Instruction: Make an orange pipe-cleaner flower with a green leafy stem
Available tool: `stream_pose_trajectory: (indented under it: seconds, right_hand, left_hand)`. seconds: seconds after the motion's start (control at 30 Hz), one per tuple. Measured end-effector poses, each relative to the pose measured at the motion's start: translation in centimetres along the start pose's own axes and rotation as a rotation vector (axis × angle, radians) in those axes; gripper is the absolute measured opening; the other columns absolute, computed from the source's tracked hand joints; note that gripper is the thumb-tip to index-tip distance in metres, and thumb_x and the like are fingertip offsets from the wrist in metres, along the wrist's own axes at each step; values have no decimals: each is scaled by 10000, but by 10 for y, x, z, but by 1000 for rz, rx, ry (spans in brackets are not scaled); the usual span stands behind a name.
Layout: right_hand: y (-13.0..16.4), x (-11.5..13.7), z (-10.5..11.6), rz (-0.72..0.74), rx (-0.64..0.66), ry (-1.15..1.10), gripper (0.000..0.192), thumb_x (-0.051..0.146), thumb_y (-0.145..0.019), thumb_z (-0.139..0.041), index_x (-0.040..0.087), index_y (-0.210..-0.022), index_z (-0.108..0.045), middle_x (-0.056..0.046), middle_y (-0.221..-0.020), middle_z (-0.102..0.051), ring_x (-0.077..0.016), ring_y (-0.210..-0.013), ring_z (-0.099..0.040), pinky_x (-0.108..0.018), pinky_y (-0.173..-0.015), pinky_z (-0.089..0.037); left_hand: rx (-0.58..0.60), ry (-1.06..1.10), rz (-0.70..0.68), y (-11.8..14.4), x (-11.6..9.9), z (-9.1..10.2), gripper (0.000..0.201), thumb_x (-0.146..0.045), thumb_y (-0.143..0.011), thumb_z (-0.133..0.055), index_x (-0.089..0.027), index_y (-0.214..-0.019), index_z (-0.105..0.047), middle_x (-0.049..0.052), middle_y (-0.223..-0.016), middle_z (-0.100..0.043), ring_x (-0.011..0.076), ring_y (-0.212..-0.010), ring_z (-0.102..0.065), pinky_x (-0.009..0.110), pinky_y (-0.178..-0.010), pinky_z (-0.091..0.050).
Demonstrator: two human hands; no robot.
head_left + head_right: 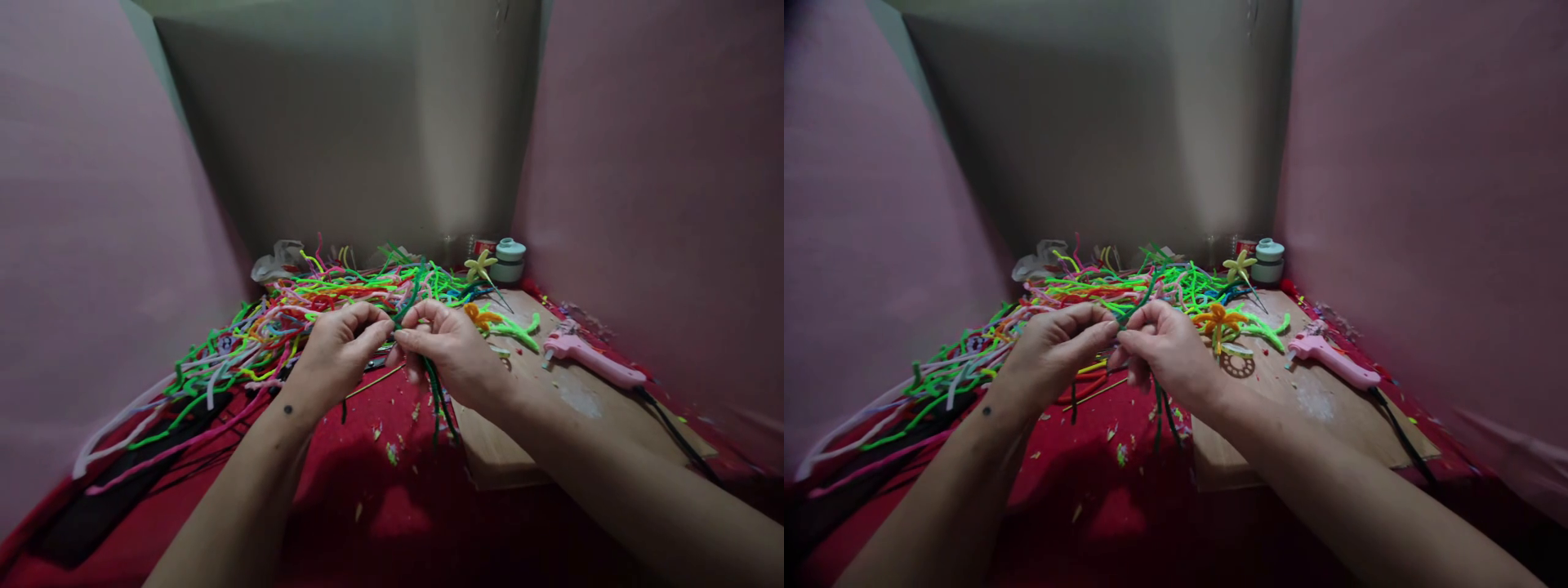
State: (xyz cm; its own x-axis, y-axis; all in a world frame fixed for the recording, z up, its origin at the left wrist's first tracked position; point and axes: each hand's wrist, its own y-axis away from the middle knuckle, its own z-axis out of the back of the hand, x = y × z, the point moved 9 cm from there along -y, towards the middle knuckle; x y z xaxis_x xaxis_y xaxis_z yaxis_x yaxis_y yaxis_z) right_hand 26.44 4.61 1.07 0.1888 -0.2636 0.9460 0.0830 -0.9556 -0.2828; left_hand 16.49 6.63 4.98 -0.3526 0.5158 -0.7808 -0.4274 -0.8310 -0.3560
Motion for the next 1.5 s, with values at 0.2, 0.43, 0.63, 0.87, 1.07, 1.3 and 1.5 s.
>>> stream_pose_trajectory:
  seconds: [0.2,0.43,0.63,0.87,1.07,1.3,1.5]
  right_hand:
    - [25,67,2,659,-272,839,273,166,-738,-631,183,-1010,-611,-91,-1017,-589,-210,-959,-518,-385,-846,-423]
    - [4,57,-8,410,-35,841,116,161,-777,-604,140,-682,-667,-11,-643,-600,-125,-644,-506,-281,-652,-411]
    - [-4,24,-8,-26,151,406,250,215,-801,-540,124,-579,-607,3,-507,-582,-72,-437,-473,-216,-466,-360]
    - [-7,24,3,58,-6,490,242,191,-796,-534,150,-559,-560,8,-487,-569,-70,-416,-473,-214,-453,-366]
    - [-7,22,1,68,23,576,231,204,-804,-520,152,-584,-564,10,-496,-568,-67,-430,-467,-217,-459,-348]
    - [-6,28,-8,51,39,398,182,135,-767,-531,136,-590,-575,5,-551,-576,-83,-512,-507,-225,-531,-380]
    - [-3,18,-11,-15,46,290,236,196,-831,-507,136,-612,-572,29,-518,-543,-54,-464,-423,-201,-481,-335]
  left_hand:
    - [71,92,42,1,4,0,198,-311,-774,-565,-155,-659,-529,-60,-542,-400,47,-448,-301,178,-401,-229]
    - [96,199,76,2,9,1,176,-305,-770,-593,-156,-682,-559,-62,-513,-406,37,-402,-301,174,-367,-202]
    - [13,318,97,1,15,3,181,-311,-748,-627,-158,-667,-574,-52,-474,-456,61,-404,-361,202,-401,-278]
    - [-215,-56,-141,0,-9,18,119,-265,-716,-634,-167,-705,-701,20,-711,-605,155,-731,-545,272,-674,-415]
    - [-61,-42,-57,-2,-7,11,115,-242,-714,-605,-160,-671,-674,2,-645,-606,126,-623,-528,247,-587,-392]
    - [97,366,156,-3,17,2,106,-248,-707,-625,-149,-681,-599,-37,-519,-484,50,-426,-367,190,-412,-237]
    - [4,244,39,-1,12,7,117,-271,-747,-608,-159,-725,-588,-21,-591,-537,72,-499,-466,192,-457,-337]
